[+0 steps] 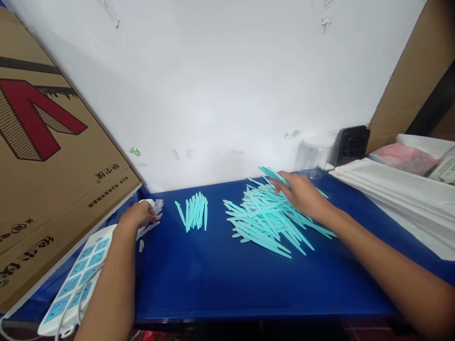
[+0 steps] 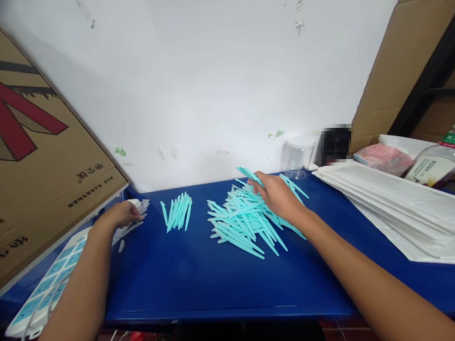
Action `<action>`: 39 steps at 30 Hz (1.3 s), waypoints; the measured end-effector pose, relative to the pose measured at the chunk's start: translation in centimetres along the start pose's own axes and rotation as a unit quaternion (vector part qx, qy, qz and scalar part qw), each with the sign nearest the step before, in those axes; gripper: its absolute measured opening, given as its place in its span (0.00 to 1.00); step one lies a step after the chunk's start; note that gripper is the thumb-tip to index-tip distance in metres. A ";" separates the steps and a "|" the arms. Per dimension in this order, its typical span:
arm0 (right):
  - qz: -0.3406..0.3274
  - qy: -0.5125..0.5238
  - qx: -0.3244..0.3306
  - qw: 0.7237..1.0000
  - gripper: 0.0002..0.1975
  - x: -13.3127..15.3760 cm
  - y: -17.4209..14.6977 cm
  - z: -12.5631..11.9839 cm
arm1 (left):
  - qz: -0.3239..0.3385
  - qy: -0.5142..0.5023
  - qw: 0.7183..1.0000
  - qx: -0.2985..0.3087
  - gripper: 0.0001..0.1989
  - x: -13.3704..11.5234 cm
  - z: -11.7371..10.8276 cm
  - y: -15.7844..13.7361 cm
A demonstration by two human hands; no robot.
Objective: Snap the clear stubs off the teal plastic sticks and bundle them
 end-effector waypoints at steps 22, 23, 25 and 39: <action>-0.024 0.296 0.211 0.931 0.22 3.4 -1.1 2.9 | 0.400 -0.373 0.837 0.001 0.19 -18.8 3.8 -7.2; -0.026 0.307 0.216 0.926 0.21 3.6 -1.2 2.9 | 0.404 -0.381 0.832 0.011 0.18 -19.3 4.2 -7.5; -0.019 0.318 0.220 0.922 0.20 3.9 -1.3 3.1 | 0.408 -0.393 0.824 0.029 0.18 -20.0 4.9 -7.9; -0.014 0.238 0.192 0.952 0.19 3.5 -1.0 4.1 | 0.398 -0.449 0.798 0.048 0.13 -21.6 6.4 -8.9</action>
Point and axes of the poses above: each hand's wrist, its own y-axis towards the middle knuckle, its own z-axis out of the palm, x = y × z, the point moved 6 cm from there along y, towards the middle knuckle, and after that the axes turned 15 degrees about x, right-handed, at the moved point
